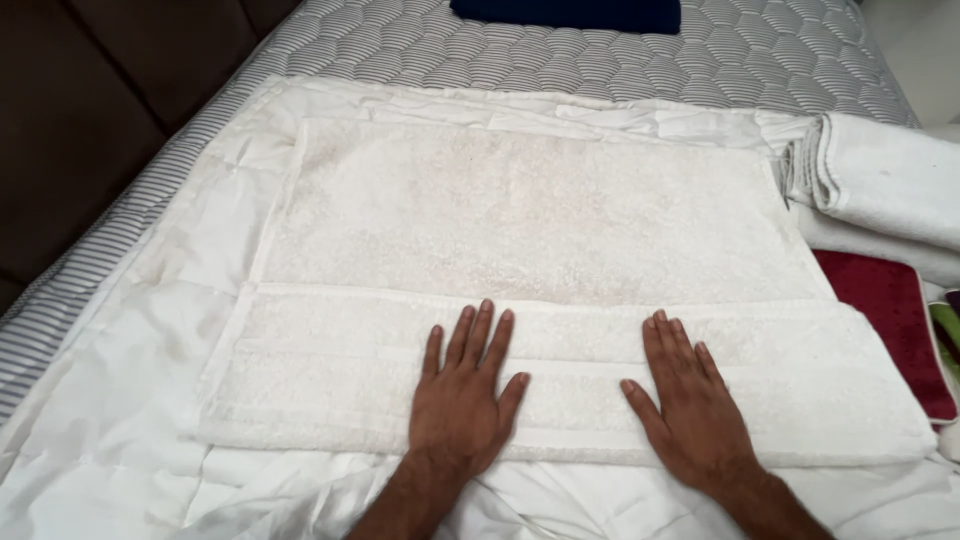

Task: The person folds a white towel on a bed by hand. They smooth the towel, fold it in half lengthwise, then fold it again into thirds, and finally fold it into a compact rectangle. The folded towel is placed on a stack of other towels.

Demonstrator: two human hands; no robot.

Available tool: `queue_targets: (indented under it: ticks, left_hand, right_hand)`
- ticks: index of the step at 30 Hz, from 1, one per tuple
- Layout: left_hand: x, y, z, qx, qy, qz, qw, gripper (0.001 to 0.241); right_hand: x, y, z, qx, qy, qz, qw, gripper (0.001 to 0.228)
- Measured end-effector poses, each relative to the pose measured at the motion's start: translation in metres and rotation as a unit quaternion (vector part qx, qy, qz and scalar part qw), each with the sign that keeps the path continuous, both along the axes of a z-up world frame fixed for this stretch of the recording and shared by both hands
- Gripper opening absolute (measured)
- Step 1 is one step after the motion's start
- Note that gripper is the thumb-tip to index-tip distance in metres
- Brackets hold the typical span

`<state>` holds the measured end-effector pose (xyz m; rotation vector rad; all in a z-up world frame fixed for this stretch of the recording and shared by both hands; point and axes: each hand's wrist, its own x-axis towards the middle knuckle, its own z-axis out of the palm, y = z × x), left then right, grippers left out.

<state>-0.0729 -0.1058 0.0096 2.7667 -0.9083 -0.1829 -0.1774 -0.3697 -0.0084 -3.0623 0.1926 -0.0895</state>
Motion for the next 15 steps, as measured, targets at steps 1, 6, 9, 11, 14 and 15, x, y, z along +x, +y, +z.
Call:
queue_targets:
  ticks: [1,6,9,11,14,15]
  left_hand:
    - [0.0,0.001,-0.001,-0.007,-0.003,0.007,1.0,0.075]
    - [0.003,-0.002,0.012,0.0,0.02,0.038,0.999,0.077]
    - [0.0,-0.013,0.013,0.008,0.019,0.045,0.999,0.076]
    - [-0.006,-0.022,0.01,0.016,0.016,0.046,0.999,0.075]
    - [-0.014,-0.034,-0.009,-0.014,-0.027,0.013,0.999,0.073]
    - [-0.018,-0.037,-0.021,-0.054,-0.088,-0.009,0.995,0.071]
  right_hand:
    - [-0.002,-0.001,0.001,-0.014,0.005,-0.006,1.0,0.083]
    - [0.002,-0.001,0.009,-0.003,0.039,-0.045,0.998,0.082]
    - [0.003,0.0,0.01,0.012,0.036,-0.051,0.998,0.08]
    - [0.003,0.008,0.01,0.023,0.029,-0.047,0.998,0.079]
    - [0.006,0.022,0.013,0.039,0.0,0.002,0.999,0.076]
    - [0.006,0.025,0.013,0.034,-0.002,0.027,0.999,0.075]
